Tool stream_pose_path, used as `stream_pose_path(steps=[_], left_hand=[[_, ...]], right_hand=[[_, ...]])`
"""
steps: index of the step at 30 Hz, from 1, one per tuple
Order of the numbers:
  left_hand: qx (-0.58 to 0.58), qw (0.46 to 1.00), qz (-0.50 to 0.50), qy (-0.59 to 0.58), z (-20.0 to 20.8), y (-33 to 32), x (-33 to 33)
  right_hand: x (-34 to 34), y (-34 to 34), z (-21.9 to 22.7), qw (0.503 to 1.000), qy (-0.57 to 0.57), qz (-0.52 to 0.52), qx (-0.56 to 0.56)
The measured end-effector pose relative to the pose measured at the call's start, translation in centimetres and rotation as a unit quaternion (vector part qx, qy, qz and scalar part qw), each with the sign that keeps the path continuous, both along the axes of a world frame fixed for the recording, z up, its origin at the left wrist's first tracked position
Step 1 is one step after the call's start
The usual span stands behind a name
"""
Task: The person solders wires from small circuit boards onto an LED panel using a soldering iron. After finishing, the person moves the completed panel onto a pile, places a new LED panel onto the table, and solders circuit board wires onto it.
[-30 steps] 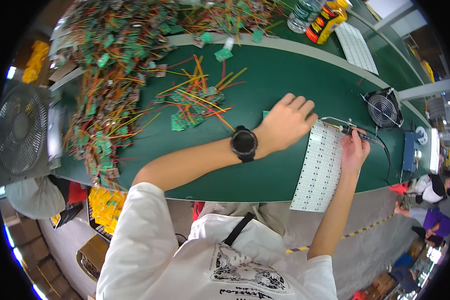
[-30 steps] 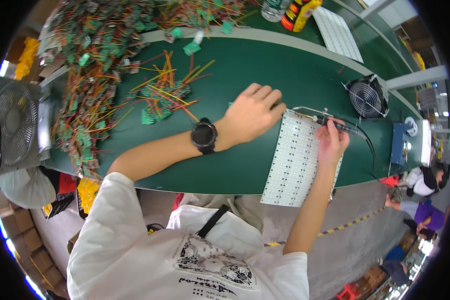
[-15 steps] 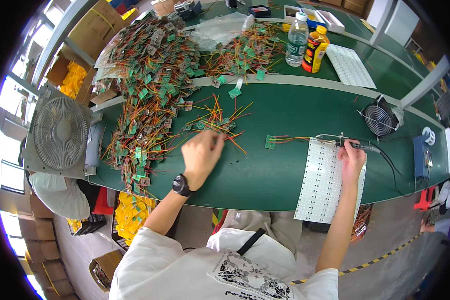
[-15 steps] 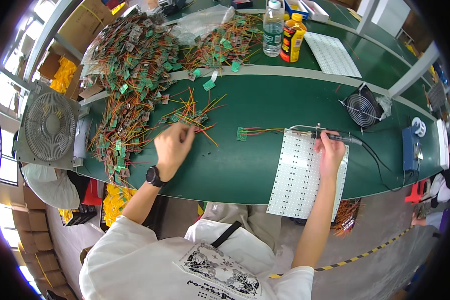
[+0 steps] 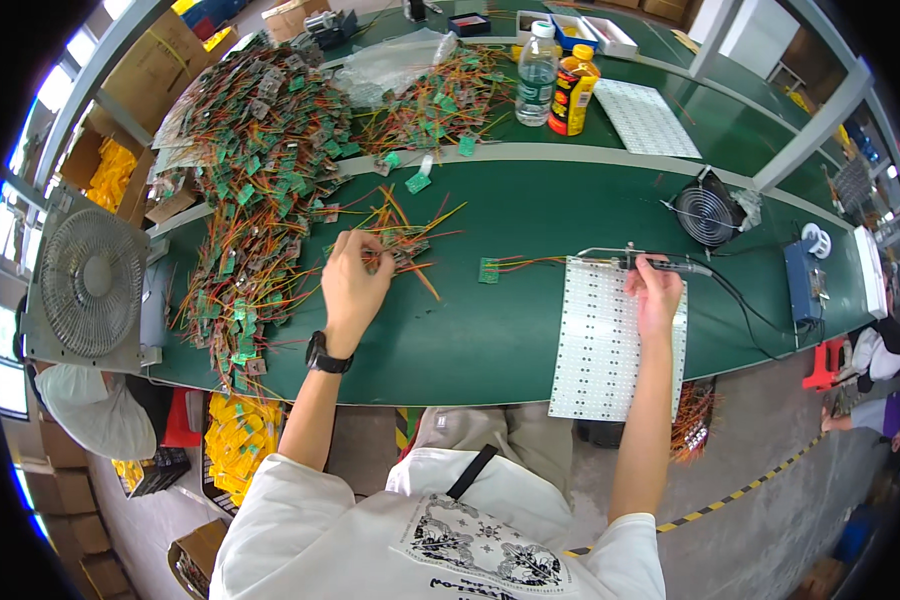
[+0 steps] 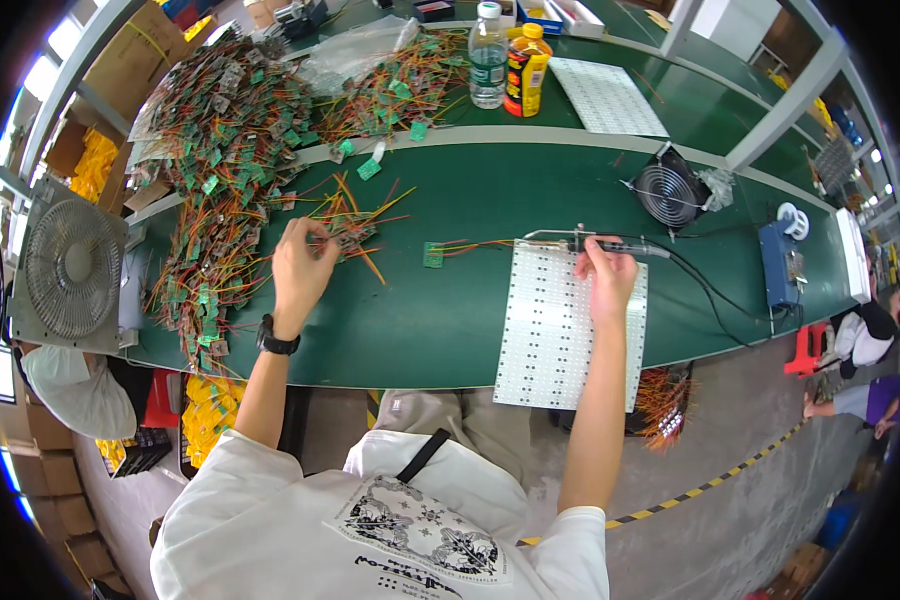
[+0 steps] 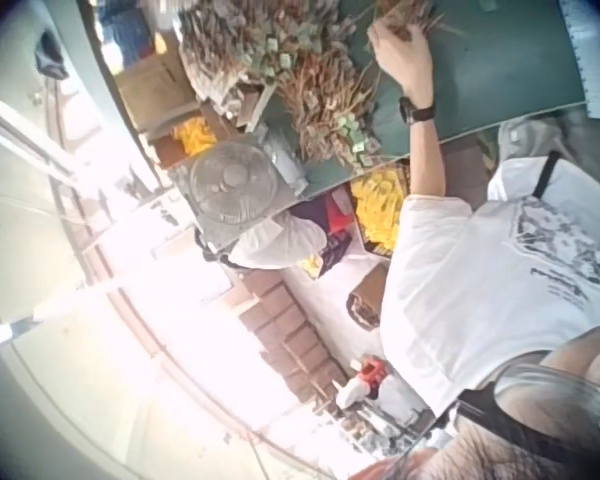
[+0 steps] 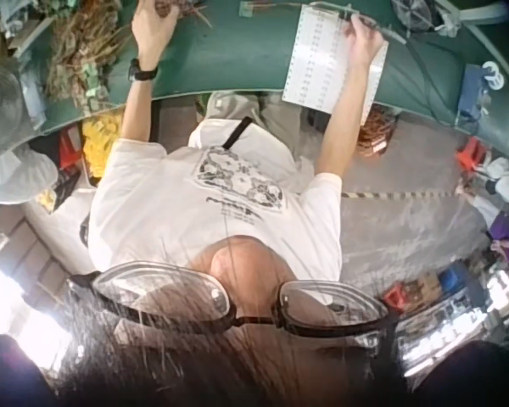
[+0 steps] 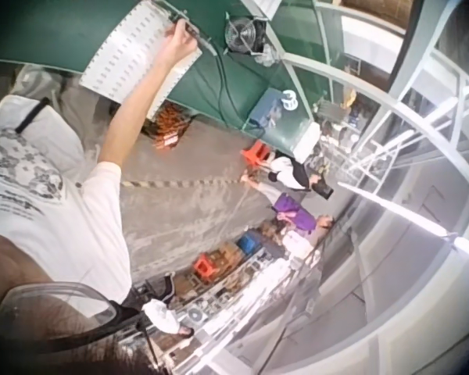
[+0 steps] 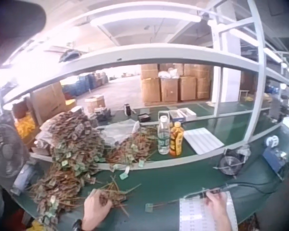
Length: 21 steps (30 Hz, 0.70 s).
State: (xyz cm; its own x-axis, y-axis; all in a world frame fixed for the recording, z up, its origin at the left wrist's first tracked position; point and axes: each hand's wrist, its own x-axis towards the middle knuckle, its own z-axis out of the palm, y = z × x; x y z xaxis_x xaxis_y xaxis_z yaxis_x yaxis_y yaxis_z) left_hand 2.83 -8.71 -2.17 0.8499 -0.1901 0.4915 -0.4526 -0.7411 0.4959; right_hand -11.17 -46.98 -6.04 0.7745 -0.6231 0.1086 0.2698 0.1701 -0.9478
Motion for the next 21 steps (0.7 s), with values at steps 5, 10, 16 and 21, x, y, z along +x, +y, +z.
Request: stream_pose_path(steps=[5,10,16,21], left_hand=[[-0.022,0.99,0.007,0.136,1.8,0.0,-2.9],[-0.051,0.994,-0.079,0.059,2.4,0.8,-6.4],[-0.053,0.991,-0.099,0.077,0.5,2.7,-9.4],[0.026,0.994,-0.091,0.057,-1.2,3.4,-10.9]], right_hand=[[-0.1,-0.7,-0.8,1.0,0.011,-0.002,-0.016],[-0.4,-0.6,-0.5,0.999,-0.015,0.01,0.042],[-0.1,-0.6,-1.1,0.998,-0.043,0.041,0.035],[-0.6,-0.8,-0.8,0.998,-0.042,0.041,0.001]])
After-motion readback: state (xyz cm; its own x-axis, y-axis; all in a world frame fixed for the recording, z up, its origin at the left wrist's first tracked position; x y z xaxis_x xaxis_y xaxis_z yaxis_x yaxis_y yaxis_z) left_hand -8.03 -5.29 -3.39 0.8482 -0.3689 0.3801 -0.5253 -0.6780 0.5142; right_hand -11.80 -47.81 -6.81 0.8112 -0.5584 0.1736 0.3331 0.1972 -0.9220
